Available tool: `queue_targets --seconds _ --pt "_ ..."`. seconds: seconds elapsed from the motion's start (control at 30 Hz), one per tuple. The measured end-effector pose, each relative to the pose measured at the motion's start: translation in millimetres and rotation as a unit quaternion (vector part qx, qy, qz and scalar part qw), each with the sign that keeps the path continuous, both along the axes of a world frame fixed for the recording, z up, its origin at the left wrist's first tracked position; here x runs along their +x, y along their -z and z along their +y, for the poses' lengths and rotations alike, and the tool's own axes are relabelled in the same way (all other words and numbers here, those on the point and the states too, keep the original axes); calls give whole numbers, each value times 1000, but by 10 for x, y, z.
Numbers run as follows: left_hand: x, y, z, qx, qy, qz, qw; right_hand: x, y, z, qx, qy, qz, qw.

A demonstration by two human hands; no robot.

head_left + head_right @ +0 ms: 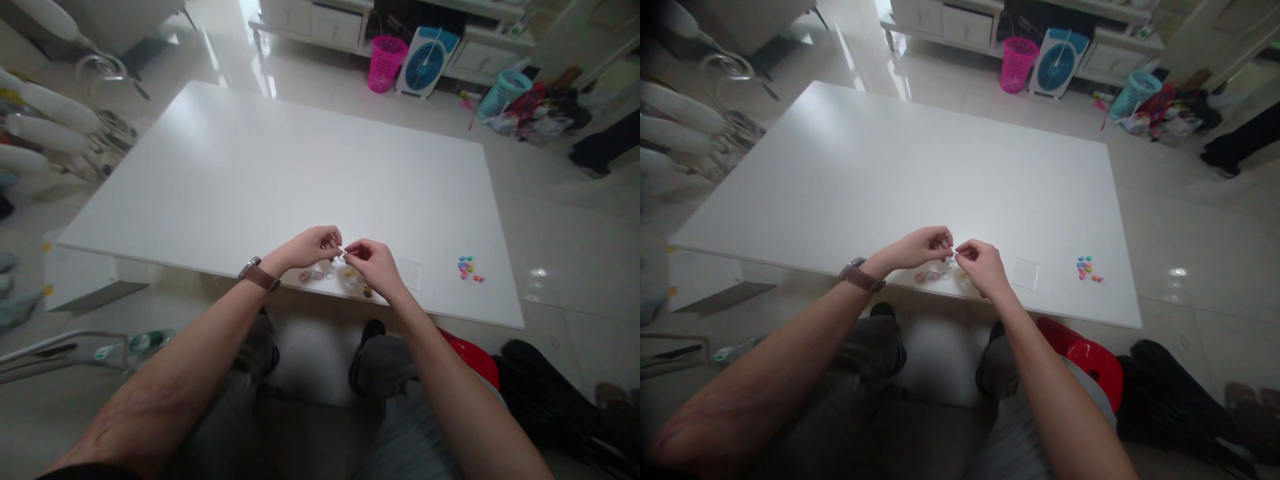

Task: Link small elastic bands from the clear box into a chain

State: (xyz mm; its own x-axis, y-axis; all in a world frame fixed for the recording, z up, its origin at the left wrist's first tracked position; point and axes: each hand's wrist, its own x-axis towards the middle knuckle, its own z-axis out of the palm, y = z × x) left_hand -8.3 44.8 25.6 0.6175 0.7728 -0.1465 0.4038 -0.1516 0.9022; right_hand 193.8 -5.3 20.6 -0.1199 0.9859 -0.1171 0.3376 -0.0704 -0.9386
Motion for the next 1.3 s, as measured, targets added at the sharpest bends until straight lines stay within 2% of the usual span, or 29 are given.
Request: queue_targets --seconds 0.13,0.23,0.3,0.67,0.87,0.97,1.07,1.17,1.3 --pt "-89 11 30 35 25 167 985 20 -57 12 25 30 -52 998" --pt "-129 48 19 13 62 279 958 19 -94 13 33 33 -76 996" --pt "-130 75 -1 -5 72 318 945 13 -112 9 31 30 -84 996" --pt "-81 169 -39 20 82 361 929 19 -121 -5 44 25 -102 994" --pt "17 95 -81 -56 94 279 954 8 -140 -5 46 20 -114 992" --pt "108 146 -132 25 96 272 957 8 -130 -5 49 19 -113 992" --pt "162 239 -176 109 101 289 946 9 -120 -7 55 19 -109 992" --pt "174 272 -206 140 105 313 933 10 -131 -6 55 20 -111 992" --pt "191 227 -243 152 117 355 915 50 -159 14 60 24 -122 990"
